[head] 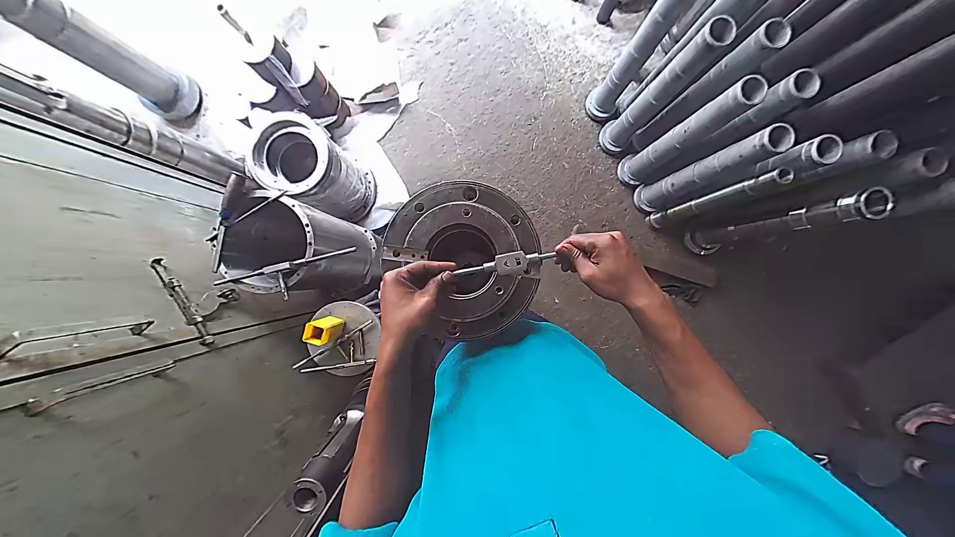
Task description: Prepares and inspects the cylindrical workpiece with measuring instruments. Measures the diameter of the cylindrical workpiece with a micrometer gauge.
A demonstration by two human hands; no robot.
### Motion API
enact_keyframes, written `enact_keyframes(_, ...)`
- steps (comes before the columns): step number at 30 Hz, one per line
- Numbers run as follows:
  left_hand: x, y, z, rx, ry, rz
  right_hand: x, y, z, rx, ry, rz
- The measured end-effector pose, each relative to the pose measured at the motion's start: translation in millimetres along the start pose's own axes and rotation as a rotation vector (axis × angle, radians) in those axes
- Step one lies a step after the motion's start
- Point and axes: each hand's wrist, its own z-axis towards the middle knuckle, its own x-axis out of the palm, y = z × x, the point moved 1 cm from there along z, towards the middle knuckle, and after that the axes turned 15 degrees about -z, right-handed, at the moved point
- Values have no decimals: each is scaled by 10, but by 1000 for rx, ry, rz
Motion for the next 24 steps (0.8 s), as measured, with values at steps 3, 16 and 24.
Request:
enact_keyframes(3, 29, -29, 128, -32, -34, -162, -27, 5, -103, 16, 121, 54)
enact_keyframes(16, 805, -447, 1253, -103, 332, 218, 615, 864, -253, 133, 665, 836)
enact_keyframes(24, 781, -542, 981, 84, 329, 422, 486, 1011, -132, 113, 634, 654)
